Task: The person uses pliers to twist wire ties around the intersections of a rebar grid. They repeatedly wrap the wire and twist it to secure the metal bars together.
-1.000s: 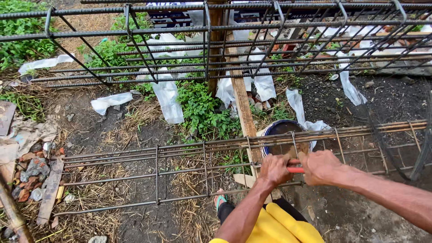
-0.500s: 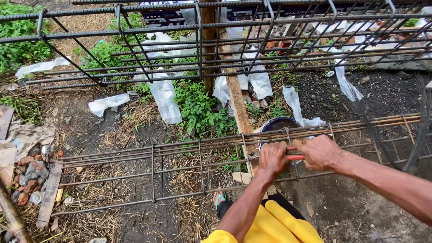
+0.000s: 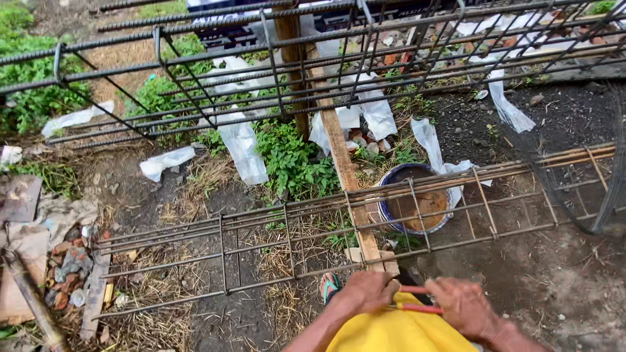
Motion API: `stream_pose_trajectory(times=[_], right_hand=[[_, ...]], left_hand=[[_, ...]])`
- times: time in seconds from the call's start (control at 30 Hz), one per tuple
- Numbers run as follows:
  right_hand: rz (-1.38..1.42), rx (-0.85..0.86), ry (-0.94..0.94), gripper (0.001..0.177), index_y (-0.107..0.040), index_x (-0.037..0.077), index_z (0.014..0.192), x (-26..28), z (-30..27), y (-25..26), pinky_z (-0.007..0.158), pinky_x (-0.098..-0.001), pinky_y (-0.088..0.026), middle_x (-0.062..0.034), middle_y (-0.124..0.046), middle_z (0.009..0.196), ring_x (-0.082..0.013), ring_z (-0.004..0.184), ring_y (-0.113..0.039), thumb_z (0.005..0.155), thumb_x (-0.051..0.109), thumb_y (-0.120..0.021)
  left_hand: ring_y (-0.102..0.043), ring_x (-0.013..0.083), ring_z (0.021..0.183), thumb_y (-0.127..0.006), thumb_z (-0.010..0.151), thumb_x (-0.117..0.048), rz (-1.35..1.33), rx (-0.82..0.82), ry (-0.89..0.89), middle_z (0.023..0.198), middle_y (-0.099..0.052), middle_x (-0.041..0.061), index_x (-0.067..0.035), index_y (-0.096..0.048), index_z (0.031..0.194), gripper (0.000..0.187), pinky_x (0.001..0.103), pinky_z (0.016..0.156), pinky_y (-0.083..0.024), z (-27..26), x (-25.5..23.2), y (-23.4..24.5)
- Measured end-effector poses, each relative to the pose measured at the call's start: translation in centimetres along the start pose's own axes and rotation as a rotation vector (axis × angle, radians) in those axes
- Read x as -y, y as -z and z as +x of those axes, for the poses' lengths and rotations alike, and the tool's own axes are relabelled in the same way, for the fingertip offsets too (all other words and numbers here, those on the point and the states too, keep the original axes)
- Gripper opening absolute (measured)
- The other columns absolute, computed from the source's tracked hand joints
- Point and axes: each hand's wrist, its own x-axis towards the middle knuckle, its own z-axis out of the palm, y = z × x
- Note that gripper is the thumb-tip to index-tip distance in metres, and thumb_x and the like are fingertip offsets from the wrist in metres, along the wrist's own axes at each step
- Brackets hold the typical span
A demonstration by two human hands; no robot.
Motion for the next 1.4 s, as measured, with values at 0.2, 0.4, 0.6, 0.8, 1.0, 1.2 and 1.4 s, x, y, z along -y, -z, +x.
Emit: stream_pose_trajectory(times=[0.2,0.4,0.6,0.8,1.0,1.2,1.4], right_hand=[[0.124,-0.266,0.013,0.016,-0.057,0.026,0.091,3.8,-2.1,-1.1,0.059,-0.0444,-0.049,0.0008,-0.054,0.077,-0.0255,0.07,-0.062,0.092,0.041,-0.063],[0.514,0.28,-0.036,0.056,-0.05,0.035,0.131,4.4,-2.8,4.5,0.095,-0.0222,-0.043,0.0067,-0.055,0.112,-0.0112,0.111,-0.058,0.078,0.039,-0.068],[0.669,-0.209,0.029,0.035,-0.062,0.017,0.074,1.1,1.1,8.1,0.072,-0.0296,-0.047,0.0039,-0.062,0.074,-0.0121,0.073,-0.058,0.094,0.046,-0.059],[1.558,0.742,-0.158,0.045,-0.066,0.02,0.132,5.0,2.7,7.5,0.072,-0.0212,-0.057,-0.004,-0.076,0.112,-0.0104,0.086,-0.068,0.099,0.041,-0.045],[1.751,0.814,-0.269,0.055,-0.062,0.003,0.096,3.7,2.7,2.1,0.066,-0.0332,-0.057,-0.0184,-0.068,0.082,-0.0237,0.07,-0.067,0.1,0.053,-0.041],[1.628,1.072,-0.007,0.084,-0.056,-0.007,0.085,3.5,2.7,3.9,0.053,-0.0257,-0.048,-0.0185,-0.06,0.077,-0.021,0.055,-0.056,0.095,0.069,-0.019],[1.672,0.894,-0.161,0.056,-0.041,0.012,0.078,3.4,3.8,0.1,0.042,-0.0238,-0.029,-0.0022,-0.041,0.063,-0.01,0.048,-0.03,0.099,0.064,-0.042]], left_hand=[[-0.053,0.0333,0.052,-0.038,0.103,-0.026,-0.002,-0.392,-0.039,0.061,-0.053,0.012,-0.005,-0.051,0.085,0.031,0.054,0.057,-0.046,-1.1,1.8,-4.3],[-0.035,0.0142,0.041,-0.041,0.101,-0.016,0.21,-0.553,-0.119,0.057,-0.046,-0.003,-0.011,-0.046,0.089,0.014,0.036,0.036,-0.031,-1.9,1.7,-4.7],[-0.039,0.0204,0.058,-0.052,0.099,-0.019,0.339,-0.303,-0.217,0.08,-0.05,0.012,-0.002,-0.045,0.102,0.019,0.036,0.045,-0.038,-4.2,-2.0,-2.8],[-0.055,0.0353,0.065,-0.046,0.097,-0.008,0.406,-0.541,-0.455,0.087,-0.057,0.018,0.001,-0.05,0.103,0.011,0.049,0.048,-0.046,-4.4,-3.7,-3.6],[-0.054,0.0309,0.062,-0.05,0.102,-0.014,0.432,-0.46,-0.203,0.088,-0.056,0.017,0.006,-0.041,0.127,0.033,0.047,0.051,-0.048,-5.2,-5.5,-4.1],[-0.063,0.0356,0.077,-0.042,0.107,-0.02,0.541,-0.498,-0.179,0.099,-0.061,0.023,0.012,-0.033,0.146,0.052,0.05,0.073,-0.052,-5.4,-6.1,-4.5],[-0.055,0.0385,0.098,-0.044,0.105,-0.014,0.589,-0.8,-0.448,0.097,-0.059,0.027,0.005,-0.05,0.116,0.022,0.052,0.092,-0.045,-4.4,-4.1,-7.4]])
